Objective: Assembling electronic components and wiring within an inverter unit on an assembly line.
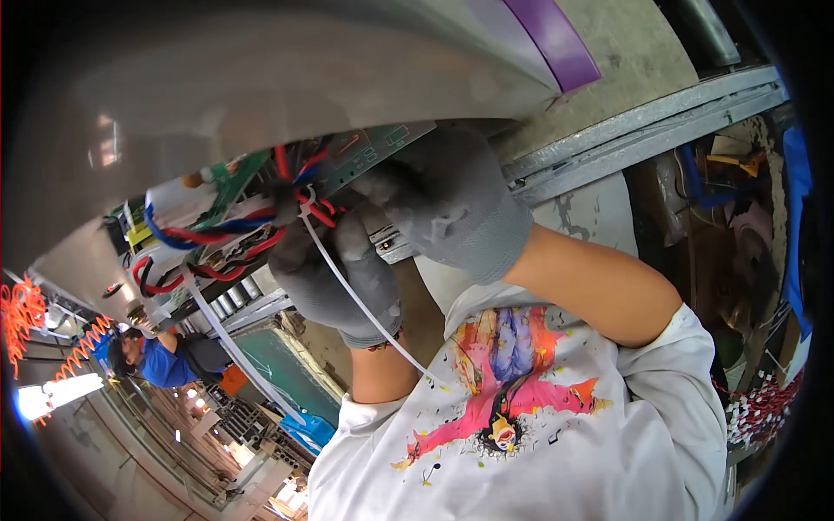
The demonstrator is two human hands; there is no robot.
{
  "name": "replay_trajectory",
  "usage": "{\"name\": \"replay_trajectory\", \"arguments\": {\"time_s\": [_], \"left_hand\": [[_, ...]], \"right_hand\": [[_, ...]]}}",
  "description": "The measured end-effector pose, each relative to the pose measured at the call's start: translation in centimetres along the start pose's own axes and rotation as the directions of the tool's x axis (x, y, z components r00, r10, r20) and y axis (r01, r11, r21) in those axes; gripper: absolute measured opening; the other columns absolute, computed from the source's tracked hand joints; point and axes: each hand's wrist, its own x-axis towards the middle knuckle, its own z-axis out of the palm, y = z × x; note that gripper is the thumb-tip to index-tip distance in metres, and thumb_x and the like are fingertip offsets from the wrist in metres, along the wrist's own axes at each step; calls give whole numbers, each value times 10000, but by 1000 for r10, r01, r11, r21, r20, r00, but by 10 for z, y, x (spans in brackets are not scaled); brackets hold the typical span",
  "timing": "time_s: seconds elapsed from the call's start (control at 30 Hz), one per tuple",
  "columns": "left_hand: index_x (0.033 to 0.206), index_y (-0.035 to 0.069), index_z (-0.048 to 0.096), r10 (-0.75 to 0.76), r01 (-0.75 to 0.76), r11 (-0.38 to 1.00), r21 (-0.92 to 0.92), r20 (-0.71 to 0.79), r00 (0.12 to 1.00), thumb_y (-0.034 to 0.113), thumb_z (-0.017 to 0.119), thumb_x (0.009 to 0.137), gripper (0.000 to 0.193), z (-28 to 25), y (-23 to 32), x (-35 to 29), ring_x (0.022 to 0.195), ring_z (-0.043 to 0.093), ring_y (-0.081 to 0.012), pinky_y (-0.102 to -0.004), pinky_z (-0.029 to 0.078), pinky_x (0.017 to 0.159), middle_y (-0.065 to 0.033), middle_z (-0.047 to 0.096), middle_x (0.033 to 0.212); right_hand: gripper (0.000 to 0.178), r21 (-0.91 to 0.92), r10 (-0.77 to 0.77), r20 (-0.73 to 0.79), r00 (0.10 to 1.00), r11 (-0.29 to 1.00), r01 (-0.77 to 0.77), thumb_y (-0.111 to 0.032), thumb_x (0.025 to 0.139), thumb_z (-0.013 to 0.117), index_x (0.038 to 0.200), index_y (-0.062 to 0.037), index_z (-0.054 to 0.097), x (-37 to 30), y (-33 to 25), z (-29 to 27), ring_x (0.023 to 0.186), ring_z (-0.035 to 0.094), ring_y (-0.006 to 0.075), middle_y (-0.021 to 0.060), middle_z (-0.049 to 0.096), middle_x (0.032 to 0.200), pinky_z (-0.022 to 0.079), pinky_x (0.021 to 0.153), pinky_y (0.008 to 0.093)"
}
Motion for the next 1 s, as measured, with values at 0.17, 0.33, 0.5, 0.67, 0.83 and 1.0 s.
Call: {"name": "replay_trajectory", "arguments": {"time_s": [0.17, 0.33, 0.5, 0.67, 0.83, 1.0], "left_hand": [[1062, -44, 507, 33, -30, 999, 37, -107, 994, 213, 743, 823, 423, 0, -5, -8, 855, 637, -176, -280, 495, 776, -148, 666, 950], [1062, -42, 496, 3, 0, 993, 116, -27, 1000, 200, 739, 831, 414, -13, -8, -11, 867, 627, -168, -280, 493, 798, -139, 646, 979], [1069, -44, 489, 13, -9, 986, 164, -24, 1000, 206, 733, 839, 418, -10, -8, -10, 860, 623, -165, -284, 492, 809, -120, 635, 944], [1081, -38, 486, -21, 23, 994, 106, -23, 1000, 255, 744, 836, 462, -10, -5, -9, 859, 626, -170, -284, 501, 790, -122, 629, 947], [1043, -13, 516, 64, -48, 986, 158, -93, 994, 347, 729, 832, 468, -1, -6, -6, 704, 512, -111, -240, 423, 613, -51, 575, 846], [1082, -38, 475, -15, 19, 995, 99, -49, 999, 283, 744, 836, 486, -1, 0, -7, 842, 637, -167, -270, 506, 778, -126, 634, 961]], "right_hand": [[100, 116, 358, 88, 930, 923, -366, -129, 819, 597, 849, -60, 662, -8, -16, -22, 715, 635, 331, 135, 640, 799, 517, 632, 380], [111, 115, 265, 59, 962, 956, -270, -124, 821, 598, 838, -31, 657, -7, -15, -23, 695, 637, 325, 141, 640, 803, 509, 617, 376], [118, 117, 271, 76, 960, 953, -279, -126, 830, 594, 844, -25, 652, -5, -14, -21, 712, 643, 318, 139, 644, 816, 510, 623, 375], [108, 118, 300, 50, 953, 945, -304, -118, 827, 591, 841, -29, 649, -7, -16, -24, 712, 639, 315, 135, 639, 812, 504, 626, 373], [130, 7, 157, 59, 986, 987, -158, -145, 836, 586, 827, -36, 657, -4, -8, -16, 718, 635, 319, 142, 632, 798, 501, 636, 382], [133, 94, 239, 89, 967, 964, -247, -147, 836, 583, 824, -42, 663, -1, -9, -16, 711, 627, 326, 143, 630, 793, 498, 626, 389]]}}
